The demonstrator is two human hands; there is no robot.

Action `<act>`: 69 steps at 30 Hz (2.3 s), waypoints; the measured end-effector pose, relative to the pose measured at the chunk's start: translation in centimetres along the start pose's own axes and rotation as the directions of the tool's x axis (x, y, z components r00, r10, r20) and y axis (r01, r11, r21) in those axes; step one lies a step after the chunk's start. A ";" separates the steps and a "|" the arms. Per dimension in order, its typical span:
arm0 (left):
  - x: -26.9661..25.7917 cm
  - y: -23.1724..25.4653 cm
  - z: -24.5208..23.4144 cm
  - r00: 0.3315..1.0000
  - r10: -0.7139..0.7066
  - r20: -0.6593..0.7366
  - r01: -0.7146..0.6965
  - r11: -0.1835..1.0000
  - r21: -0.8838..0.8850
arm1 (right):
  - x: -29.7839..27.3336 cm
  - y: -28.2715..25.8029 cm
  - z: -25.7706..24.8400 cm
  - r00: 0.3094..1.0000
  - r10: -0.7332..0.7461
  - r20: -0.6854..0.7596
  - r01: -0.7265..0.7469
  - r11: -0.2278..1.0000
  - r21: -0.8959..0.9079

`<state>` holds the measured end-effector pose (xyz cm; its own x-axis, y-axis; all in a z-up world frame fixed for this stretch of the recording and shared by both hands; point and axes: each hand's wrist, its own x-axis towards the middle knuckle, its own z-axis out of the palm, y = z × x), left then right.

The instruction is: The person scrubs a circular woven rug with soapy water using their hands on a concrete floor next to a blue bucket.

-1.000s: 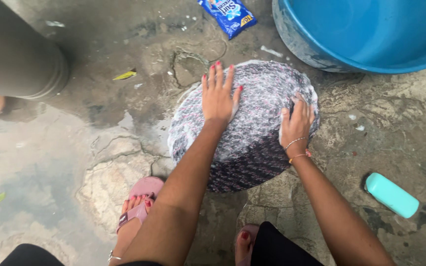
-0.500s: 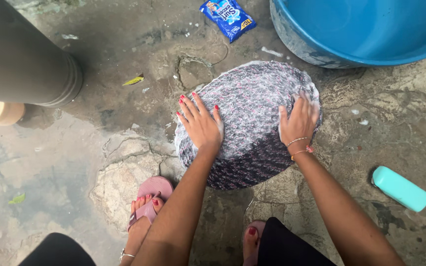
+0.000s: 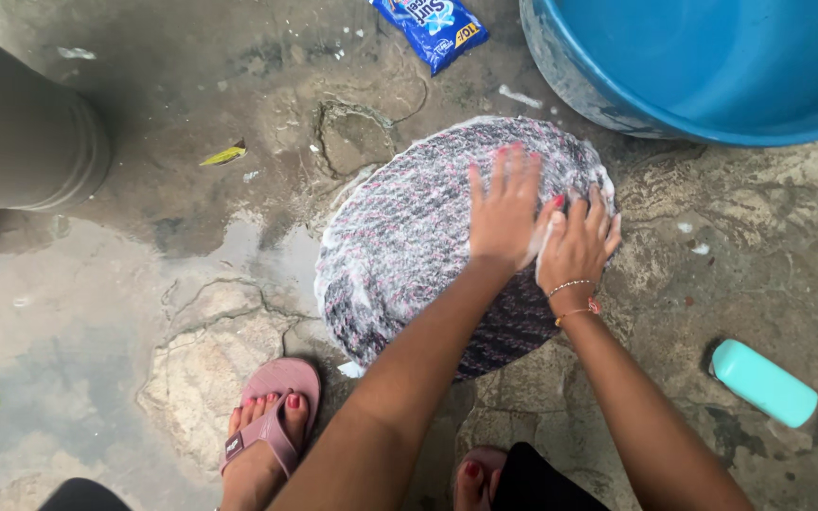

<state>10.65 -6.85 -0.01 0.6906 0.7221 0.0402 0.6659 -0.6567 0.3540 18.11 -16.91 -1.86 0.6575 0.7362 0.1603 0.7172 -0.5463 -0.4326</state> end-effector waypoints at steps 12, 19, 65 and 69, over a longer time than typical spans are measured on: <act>6.2 -5.7 -0.4 0.982 0.159 0.106 -0.153 0.986 -0.063 | 0.0 -0.5 -0.8 1.000 -0.029 0.009 0.029 1.000 -0.008; 0.9 -10.0 -2.9 0.981 -0.165 -0.098 0.169 0.985 0.034 | -0.2 -0.3 -0.5 1.000 -0.022 0.002 0.022 0.999 -0.039; -9.9 -18.2 -8.4 0.993 -0.026 -0.112 0.008 0.987 -0.160 | 2.3 -15.8 7.2 0.850 -0.433 0.301 0.497 0.849 -0.180; -9.9 -18.5 -8.6 0.969 -0.087 -0.232 0.002 0.939 -0.345 | -3.0 -17.4 5.1 0.639 -0.670 0.378 0.761 0.624 -0.180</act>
<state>-10.92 -0.02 1.08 0.5456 0.8074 0.2245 0.5294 -0.5397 0.6546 2.50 -7.63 0.67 -0.1478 0.9874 0.0565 0.9890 0.1474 0.0112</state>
